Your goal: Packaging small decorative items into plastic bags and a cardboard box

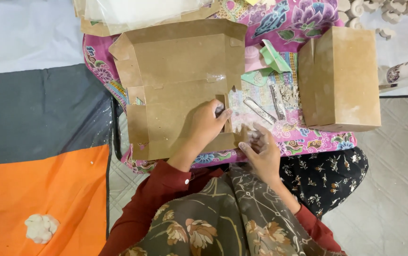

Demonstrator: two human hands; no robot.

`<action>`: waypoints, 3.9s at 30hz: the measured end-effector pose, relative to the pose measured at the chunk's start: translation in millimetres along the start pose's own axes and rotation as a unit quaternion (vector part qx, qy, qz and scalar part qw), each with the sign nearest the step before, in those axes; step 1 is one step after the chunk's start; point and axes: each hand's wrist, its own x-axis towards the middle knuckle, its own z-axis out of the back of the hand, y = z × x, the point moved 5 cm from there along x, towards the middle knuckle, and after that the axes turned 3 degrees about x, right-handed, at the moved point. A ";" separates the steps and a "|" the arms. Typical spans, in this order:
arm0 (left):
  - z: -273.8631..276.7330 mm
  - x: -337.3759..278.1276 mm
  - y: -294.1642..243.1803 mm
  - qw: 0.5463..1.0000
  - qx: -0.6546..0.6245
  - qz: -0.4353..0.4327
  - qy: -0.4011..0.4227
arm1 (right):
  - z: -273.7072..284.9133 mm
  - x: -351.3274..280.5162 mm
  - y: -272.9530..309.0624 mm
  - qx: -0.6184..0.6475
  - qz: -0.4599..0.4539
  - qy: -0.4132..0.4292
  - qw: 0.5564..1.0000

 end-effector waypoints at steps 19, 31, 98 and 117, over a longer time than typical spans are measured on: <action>-21.8 7.7 30.3 0.976 -0.197 0.093 0.015 | -36.1 8.7 -36.9 -0.192 0.463 -0.005 0.865; -46.3 12.7 50.4 0.940 -0.319 0.114 0.026 | -47.6 40.3 44.1 -0.171 0.102 -0.041 0.979; 102.5 -82.8 158.3 0.900 -0.303 0.116 -0.290 | -270.4 61.7 41.9 -0.247 0.153 0.328 0.899; -10.2 -60.0 -2.3 0.949 0.080 -0.251 -0.176 | -33.5 176.2 16.6 -0.341 0.121 0.048 0.931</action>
